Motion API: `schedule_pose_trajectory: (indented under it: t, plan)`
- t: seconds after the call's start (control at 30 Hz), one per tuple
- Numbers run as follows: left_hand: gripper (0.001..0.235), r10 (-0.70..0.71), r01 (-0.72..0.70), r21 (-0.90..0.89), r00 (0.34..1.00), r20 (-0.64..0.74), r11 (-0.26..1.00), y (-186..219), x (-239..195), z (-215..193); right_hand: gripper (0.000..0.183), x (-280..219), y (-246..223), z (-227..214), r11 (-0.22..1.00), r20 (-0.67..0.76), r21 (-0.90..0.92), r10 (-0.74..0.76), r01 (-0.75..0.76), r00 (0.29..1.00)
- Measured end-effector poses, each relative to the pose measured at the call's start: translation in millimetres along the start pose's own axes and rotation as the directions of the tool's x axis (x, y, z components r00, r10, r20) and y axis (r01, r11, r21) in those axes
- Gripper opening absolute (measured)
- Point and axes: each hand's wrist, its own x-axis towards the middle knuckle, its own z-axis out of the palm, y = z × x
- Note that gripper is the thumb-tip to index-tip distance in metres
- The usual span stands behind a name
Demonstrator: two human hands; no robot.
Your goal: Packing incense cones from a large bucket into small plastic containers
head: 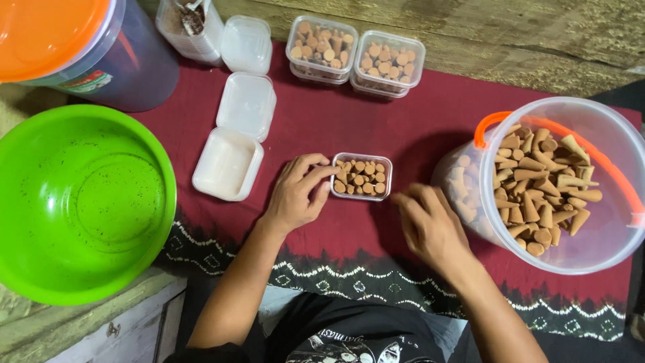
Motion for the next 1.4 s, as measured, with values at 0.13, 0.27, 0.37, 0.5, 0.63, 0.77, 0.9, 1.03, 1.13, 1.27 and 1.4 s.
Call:
schedule_pose_trajectory:
  t: [0.13,0.27,0.37,0.5,0.63,0.77,0.9,1.03,1.13,1.27,1.4]
  plan:
    - [0.026,0.038,-0.043,-0.05,0.995,-0.097,0.998,20.4,14.2,-15.5,0.027,-28.0,-30.5,-61.4,0.999,0.159,0.042,-0.011,0.004,0.987]
    - [0.034,0.103,-0.114,-0.056,0.981,-0.167,0.992,35.9,29.0,-25.0,0.024,-43.4,-35.3,-122.2,0.996,0.105,0.022,-0.09,0.088,0.99]
    - [0.038,0.093,-0.106,-0.084,0.985,-0.147,0.991,44.5,40.2,-24.5,0.024,-65.2,-4.5,-158.2,0.996,0.019,-0.036,-0.082,0.082,0.996]
    - [0.02,0.092,-0.105,-0.09,0.986,-0.139,0.99,44.8,50.1,-12.5,0.022,-57.4,53.4,-191.8,0.958,0.043,-0.258,0.141,-0.126,0.989]
    - [0.016,0.134,-0.144,-0.114,0.987,-0.089,0.983,74.4,75.9,0.1,0.034,-4.5,107.1,-194.6,0.911,0.246,-0.346,0.321,-0.227,0.914]
    - [0.019,0.303,-0.317,-0.215,0.948,-0.097,0.924,103.0,102.5,26.9,0.02,21.5,150.1,-159.1,0.979,0.385,-0.195,0.135,-0.063,0.913]
    - [0.025,0.428,-0.445,-0.254,0.896,-0.119,0.859,128.3,122.3,48.1,0.013,28.1,171.2,-122.9,0.966,0.516,-0.19,-0.053,0.175,0.855]
    - [0.027,0.444,-0.45,-0.212,0.893,-0.077,0.868,133.9,132.3,63.5,0.017,26.9,173.2,-112.4,0.923,0.492,-0.348,0.034,0.161,0.87]
    - [0.026,0.461,-0.462,-0.163,0.886,-0.045,0.872,131.4,136.5,70.9,0.024,27.7,187.4,-113.2,0.898,0.526,-0.42,0.121,0.133,0.842]
    - [0.03,0.452,-0.448,-0.204,0.891,-0.029,0.87,129.0,142.8,77.4,0.023,22.1,181.8,-110.2,0.892,0.491,-0.442,0.149,0.098,0.858]
    - [0.031,0.436,-0.428,-0.224,0.9,-0.012,0.876,128.5,142.6,78.0,0.021,5.9,183.1,-93.5,0.78,0.368,-0.611,0.13,0.134,0.921]
